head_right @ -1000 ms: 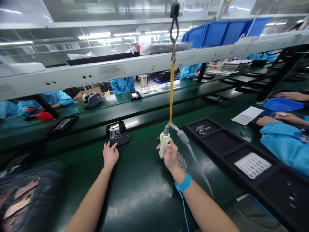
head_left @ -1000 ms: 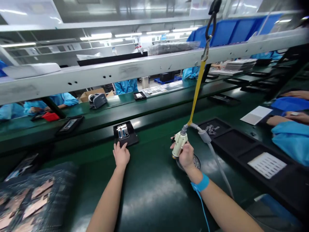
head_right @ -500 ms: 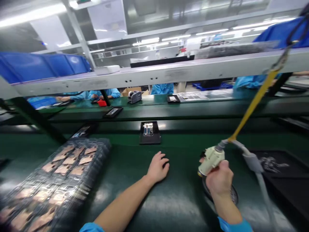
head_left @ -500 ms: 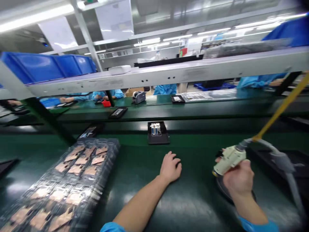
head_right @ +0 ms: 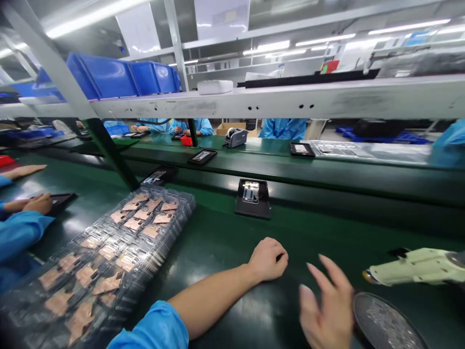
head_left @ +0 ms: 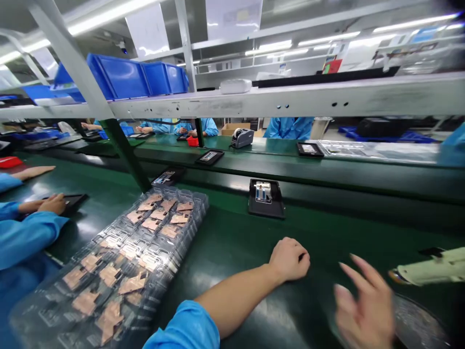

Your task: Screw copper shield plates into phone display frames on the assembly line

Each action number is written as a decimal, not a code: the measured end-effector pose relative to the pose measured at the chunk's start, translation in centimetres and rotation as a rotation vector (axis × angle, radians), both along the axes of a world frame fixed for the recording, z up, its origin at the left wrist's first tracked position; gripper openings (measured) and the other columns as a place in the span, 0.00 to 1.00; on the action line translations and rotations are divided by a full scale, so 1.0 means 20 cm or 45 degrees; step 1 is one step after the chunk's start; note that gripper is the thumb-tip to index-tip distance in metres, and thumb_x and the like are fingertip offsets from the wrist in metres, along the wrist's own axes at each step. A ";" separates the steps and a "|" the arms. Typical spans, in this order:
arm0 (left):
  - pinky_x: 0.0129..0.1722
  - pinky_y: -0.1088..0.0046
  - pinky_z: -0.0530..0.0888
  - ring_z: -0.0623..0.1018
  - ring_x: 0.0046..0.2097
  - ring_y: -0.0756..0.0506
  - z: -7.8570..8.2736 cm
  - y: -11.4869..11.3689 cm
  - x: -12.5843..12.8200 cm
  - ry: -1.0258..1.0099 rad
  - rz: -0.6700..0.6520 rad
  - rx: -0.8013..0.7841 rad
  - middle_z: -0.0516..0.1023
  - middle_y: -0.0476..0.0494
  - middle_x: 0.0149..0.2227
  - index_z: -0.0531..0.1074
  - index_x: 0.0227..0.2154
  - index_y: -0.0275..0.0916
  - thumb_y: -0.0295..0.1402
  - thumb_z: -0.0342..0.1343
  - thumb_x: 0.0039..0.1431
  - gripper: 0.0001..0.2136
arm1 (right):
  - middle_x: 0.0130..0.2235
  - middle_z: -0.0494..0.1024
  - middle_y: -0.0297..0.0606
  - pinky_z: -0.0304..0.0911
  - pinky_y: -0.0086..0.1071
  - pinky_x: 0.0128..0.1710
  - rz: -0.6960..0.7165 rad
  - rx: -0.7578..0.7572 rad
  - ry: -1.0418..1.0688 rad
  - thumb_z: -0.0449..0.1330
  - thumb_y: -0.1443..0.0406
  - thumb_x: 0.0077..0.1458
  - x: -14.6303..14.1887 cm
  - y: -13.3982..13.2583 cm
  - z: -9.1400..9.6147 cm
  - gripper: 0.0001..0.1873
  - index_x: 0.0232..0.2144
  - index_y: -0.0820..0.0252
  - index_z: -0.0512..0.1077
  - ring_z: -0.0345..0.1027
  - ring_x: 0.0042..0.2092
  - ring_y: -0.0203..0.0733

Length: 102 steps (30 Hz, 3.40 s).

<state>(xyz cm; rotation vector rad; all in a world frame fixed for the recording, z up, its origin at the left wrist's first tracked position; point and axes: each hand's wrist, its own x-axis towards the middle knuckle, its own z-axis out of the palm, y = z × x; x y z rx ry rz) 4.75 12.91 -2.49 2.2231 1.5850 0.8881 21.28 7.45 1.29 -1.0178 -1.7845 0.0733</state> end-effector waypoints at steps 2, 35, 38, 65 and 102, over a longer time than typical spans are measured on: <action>0.44 0.63 0.78 0.80 0.42 0.40 0.00 0.00 0.00 0.039 -0.046 -0.062 0.82 0.39 0.37 0.81 0.35 0.37 0.34 0.55 0.62 0.10 | 0.58 0.72 0.51 0.65 0.59 0.58 0.141 -0.040 -0.102 0.53 0.53 0.66 -0.13 0.06 -0.05 0.20 0.51 0.59 0.73 0.67 0.59 0.59; 0.36 0.73 0.73 0.77 0.34 0.47 0.04 0.05 -0.07 -0.316 -0.113 -0.133 0.79 0.43 0.31 0.75 0.30 0.36 0.28 0.52 0.61 0.08 | 0.47 0.81 0.47 0.74 0.44 0.53 0.370 -0.708 0.355 0.49 0.46 0.66 -0.26 0.39 -0.26 0.28 0.47 0.59 0.78 0.77 0.49 0.50; 0.38 0.73 0.73 0.77 0.35 0.47 0.04 0.05 -0.08 -0.376 -0.137 -0.156 0.80 0.43 0.32 0.76 0.32 0.36 0.29 0.51 0.62 0.08 | 0.48 0.81 0.46 0.72 0.44 0.54 0.366 -0.693 0.362 0.49 0.49 0.67 -0.26 0.38 -0.23 0.26 0.47 0.58 0.78 0.77 0.49 0.50; 0.35 0.72 0.72 0.78 0.34 0.45 0.10 0.05 -0.07 -0.530 -0.136 -0.202 0.82 0.42 0.33 0.77 0.32 0.35 0.35 0.49 0.64 0.14 | 0.45 0.81 0.46 0.72 0.42 0.50 0.438 -0.631 0.418 0.49 0.53 0.68 -0.28 0.38 -0.17 0.21 0.46 0.59 0.76 0.76 0.47 0.49; 0.38 0.71 0.73 0.79 0.36 0.45 0.10 0.09 -0.09 -0.537 -0.234 -0.288 0.82 0.44 0.34 0.78 0.33 0.37 0.33 0.51 0.62 0.11 | 0.44 0.79 0.43 0.70 0.38 0.51 0.422 -0.595 0.326 0.55 0.62 0.65 -0.27 0.40 -0.15 0.13 0.48 0.60 0.74 0.74 0.47 0.44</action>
